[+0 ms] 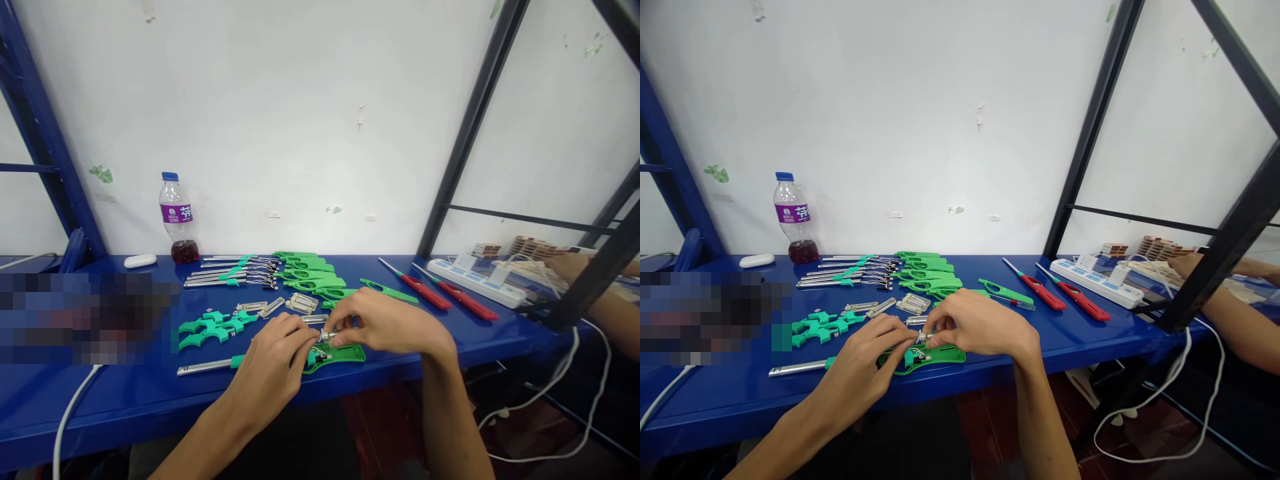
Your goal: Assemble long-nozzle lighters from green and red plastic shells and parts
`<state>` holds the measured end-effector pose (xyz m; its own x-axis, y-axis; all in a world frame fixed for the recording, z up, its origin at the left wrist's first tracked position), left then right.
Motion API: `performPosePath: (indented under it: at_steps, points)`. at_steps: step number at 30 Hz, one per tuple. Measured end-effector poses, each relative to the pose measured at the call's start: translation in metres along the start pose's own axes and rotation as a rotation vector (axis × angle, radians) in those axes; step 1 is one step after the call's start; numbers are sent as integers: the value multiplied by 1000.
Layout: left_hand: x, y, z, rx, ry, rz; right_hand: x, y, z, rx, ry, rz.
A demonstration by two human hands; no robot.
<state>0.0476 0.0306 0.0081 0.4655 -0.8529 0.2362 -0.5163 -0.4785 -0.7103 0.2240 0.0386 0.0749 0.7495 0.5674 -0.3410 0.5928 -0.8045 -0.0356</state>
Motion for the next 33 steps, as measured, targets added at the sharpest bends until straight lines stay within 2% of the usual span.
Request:
performPosePath:
  at_steps: [8,17,33]
  points:
    - [-6,2,-1,38,61,-104,7,7,-5,46,-22,34]
    - [-5,0,0,-2,71,-121,2,4,-4,53,-1,-15]
    - [-3,1,-1,13,47,-86,-3,3,-5,51,25,-39]
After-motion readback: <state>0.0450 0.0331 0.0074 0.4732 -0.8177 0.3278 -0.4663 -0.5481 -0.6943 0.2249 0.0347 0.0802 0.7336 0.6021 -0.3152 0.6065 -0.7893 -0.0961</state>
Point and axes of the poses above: each hand's wrist, its own y-axis away from the middle knuckle, its own z-axis out of the palm, x = y × z, the point moved 4 cm from there along -y, towards the middle knuckle, and after that the axes turned 2 degrees about z, right-handed, at the moved point
